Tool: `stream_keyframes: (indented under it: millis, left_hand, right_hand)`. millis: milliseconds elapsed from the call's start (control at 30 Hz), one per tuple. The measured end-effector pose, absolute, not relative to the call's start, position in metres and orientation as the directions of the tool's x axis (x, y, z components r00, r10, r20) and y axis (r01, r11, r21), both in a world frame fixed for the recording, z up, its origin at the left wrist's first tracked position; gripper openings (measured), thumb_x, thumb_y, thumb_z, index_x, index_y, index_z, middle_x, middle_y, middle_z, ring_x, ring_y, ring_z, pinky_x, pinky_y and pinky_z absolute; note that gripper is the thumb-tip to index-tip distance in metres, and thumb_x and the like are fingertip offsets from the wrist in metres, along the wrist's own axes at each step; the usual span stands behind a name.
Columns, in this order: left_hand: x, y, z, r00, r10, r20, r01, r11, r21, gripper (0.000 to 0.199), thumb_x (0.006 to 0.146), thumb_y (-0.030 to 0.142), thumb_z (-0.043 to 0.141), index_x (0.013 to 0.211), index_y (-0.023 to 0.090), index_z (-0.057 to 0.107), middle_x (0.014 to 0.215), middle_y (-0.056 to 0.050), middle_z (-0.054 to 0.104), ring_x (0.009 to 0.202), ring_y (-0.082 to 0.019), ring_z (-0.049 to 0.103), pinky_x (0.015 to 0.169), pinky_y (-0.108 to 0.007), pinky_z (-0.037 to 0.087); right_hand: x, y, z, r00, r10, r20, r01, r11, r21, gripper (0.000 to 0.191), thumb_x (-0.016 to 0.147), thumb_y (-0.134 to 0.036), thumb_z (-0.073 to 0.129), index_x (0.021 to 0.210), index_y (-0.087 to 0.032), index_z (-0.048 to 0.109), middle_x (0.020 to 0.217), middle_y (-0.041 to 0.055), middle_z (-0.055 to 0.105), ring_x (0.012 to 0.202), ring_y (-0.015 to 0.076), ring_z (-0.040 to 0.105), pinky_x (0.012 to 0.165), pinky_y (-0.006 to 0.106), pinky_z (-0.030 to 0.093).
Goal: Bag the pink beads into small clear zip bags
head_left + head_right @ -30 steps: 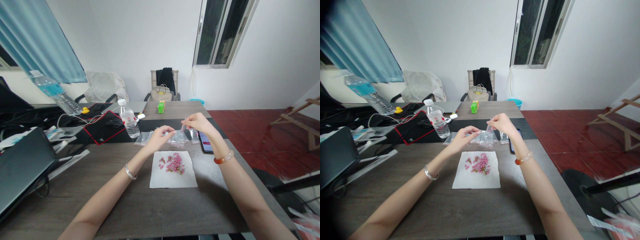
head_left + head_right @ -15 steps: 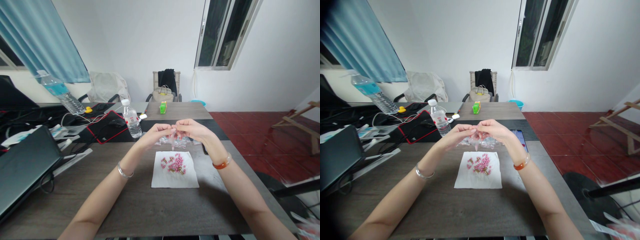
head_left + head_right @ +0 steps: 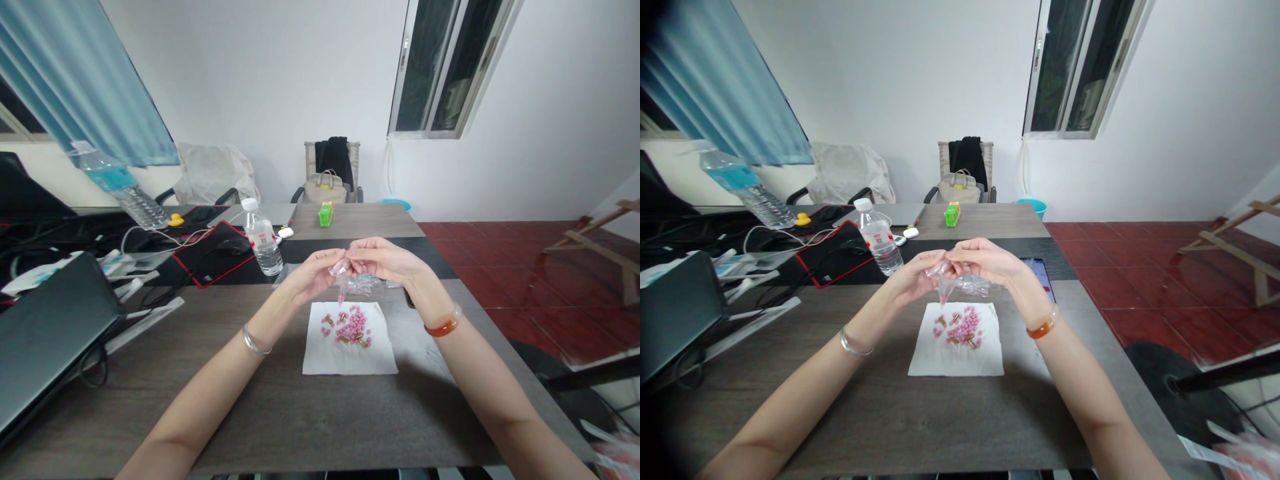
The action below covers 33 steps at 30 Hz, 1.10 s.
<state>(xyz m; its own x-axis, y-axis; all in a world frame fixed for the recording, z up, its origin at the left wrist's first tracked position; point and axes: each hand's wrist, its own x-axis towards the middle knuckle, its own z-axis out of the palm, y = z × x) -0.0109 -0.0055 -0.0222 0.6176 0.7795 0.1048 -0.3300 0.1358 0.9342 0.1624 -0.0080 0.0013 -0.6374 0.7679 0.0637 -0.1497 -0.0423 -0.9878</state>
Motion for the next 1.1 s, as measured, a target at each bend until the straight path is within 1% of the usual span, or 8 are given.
stream_keyframes:
  millis: [133, 233, 333, 433, 567, 733, 900, 1100]
  left_hand:
    - [-0.007, -0.007, -0.024, 0.6, 0.797, 0.065, -0.286, 0.138, 0.948, 0.022, 0.074, 0.035, 0.07, 0.069, 0.015, 0.062, 0.067, -0.002, 0.06, 0.065, -0.012, 0.055, 0.062, -0.025, 0.049]
    - [-0.008, -0.007, -0.024, 0.598, 0.795, 0.099, -0.262, 0.076, 0.962, 0.025, 0.079, 0.038, 0.065, 0.069, 0.016, 0.059, 0.068, -0.002, 0.058, 0.065, -0.012, 0.054, 0.065, -0.026, 0.048]
    - [-0.013, -0.005, -0.024, 0.565, 0.805, 0.183, -0.172, -0.102, 0.98, 0.03, 0.083, 0.041, 0.062, 0.068, 0.016, 0.057, 0.069, 0.0, 0.054, 0.064, -0.011, 0.051, 0.064, -0.025, 0.045]
    - [-0.019, -0.003, -0.023, 0.553, 0.789, 0.268, -0.005, -0.318, 0.948, 0.034, 0.086, 0.043, 0.059, 0.067, 0.015, 0.056, 0.069, 0.001, 0.054, 0.065, -0.01, 0.05, 0.065, -0.024, 0.042]
    - [-0.024, -0.001, -0.019, 0.577, 0.757, 0.307, 0.119, -0.45, 0.885, 0.034, 0.089, 0.042, 0.054, 0.069, 0.015, 0.057, 0.073, 0.0, 0.056, 0.07, -0.011, 0.052, 0.07, -0.025, 0.041]
    - [-0.02, -0.004, -0.019, 0.482, 0.809, 0.336, 0.132, -0.446, 0.885, 0.037, 0.092, 0.044, 0.049, 0.068, 0.016, 0.051, 0.061, 0.004, 0.049, 0.057, -0.008, 0.046, 0.057, -0.021, 0.039]
    - [-0.009, -0.004, -0.029, 0.356, 0.868, 0.347, -0.055, -0.351, 0.935, 0.042, 0.086, 0.052, 0.056, 0.064, 0.017, 0.047, 0.056, 0.004, 0.049, 0.05, -0.007, 0.045, 0.049, -0.019, 0.038]
    - [-0.007, -0.004, -0.034, 0.333, 0.882, 0.333, -0.126, -0.308, 0.943, 0.041, 0.084, 0.05, 0.06, 0.064, 0.016, 0.048, 0.057, 0.003, 0.053, 0.05, -0.007, 0.049, 0.05, -0.02, 0.041]
  right_hand:
    - [0.165, -0.007, 0.001, -0.643, 0.764, 0.052, -0.115, -0.03, -0.993, 0.025, 0.072, -0.029, 0.074, 0.057, -0.015, 0.059, 0.053, -0.0033, 0.056, 0.054, 0.0074, 0.052, 0.054, 0.021, 0.041]
    - [0.166, -0.007, 0.0, -0.61, 0.791, 0.046, -0.121, -0.036, -0.992, 0.02, 0.071, -0.026, 0.072, 0.059, -0.015, 0.061, 0.056, -0.0026, 0.058, 0.055, 0.007, 0.053, 0.056, 0.021, 0.044]
    - [0.165, -0.008, -0.002, -0.559, 0.828, 0.029, -0.105, -0.036, -0.994, 0.015, 0.074, -0.027, 0.069, 0.068, -0.014, 0.066, 0.066, 0.0009, 0.064, 0.063, 0.0098, 0.06, 0.061, 0.023, 0.05]
    - [0.163, -0.009, -0.005, -0.537, 0.843, -0.039, 0.008, -0.041, -0.999, 0.024, 0.08, -0.034, 0.064, 0.071, -0.013, 0.066, 0.069, 0.0047, 0.066, 0.064, 0.013, 0.063, 0.056, 0.024, 0.052]
    - [0.159, -0.008, -0.008, -0.544, 0.838, -0.048, 0.049, -0.026, -0.998, 0.03, 0.084, -0.038, 0.059, 0.07, -0.013, 0.066, 0.065, 0.0055, 0.066, 0.058, 0.0135, 0.063, 0.05, 0.025, 0.05]
    - [0.147, -0.005, -0.013, -0.466, 0.884, 0.011, -0.061, -0.019, -0.998, 0.028, 0.08, -0.031, 0.061, 0.057, -0.015, 0.06, 0.063, 0.0035, 0.064, 0.06, 0.0126, 0.062, 0.057, 0.026, 0.052]
    - [0.138, -0.005, -0.02, -0.403, 0.913, 0.062, -0.2, -0.022, -0.98, 0.031, 0.077, -0.032, 0.064, 0.053, -0.015, 0.057, 0.057, -0.0001, 0.057, 0.06, 0.0106, 0.057, 0.064, 0.027, 0.052]
    - [0.141, -0.004, -0.022, -0.447, 0.889, 0.098, -0.218, -0.002, -0.976, 0.03, 0.077, -0.032, 0.065, 0.053, -0.015, 0.058, 0.059, 0.0006, 0.057, 0.061, 0.0115, 0.057, 0.066, 0.028, 0.05]
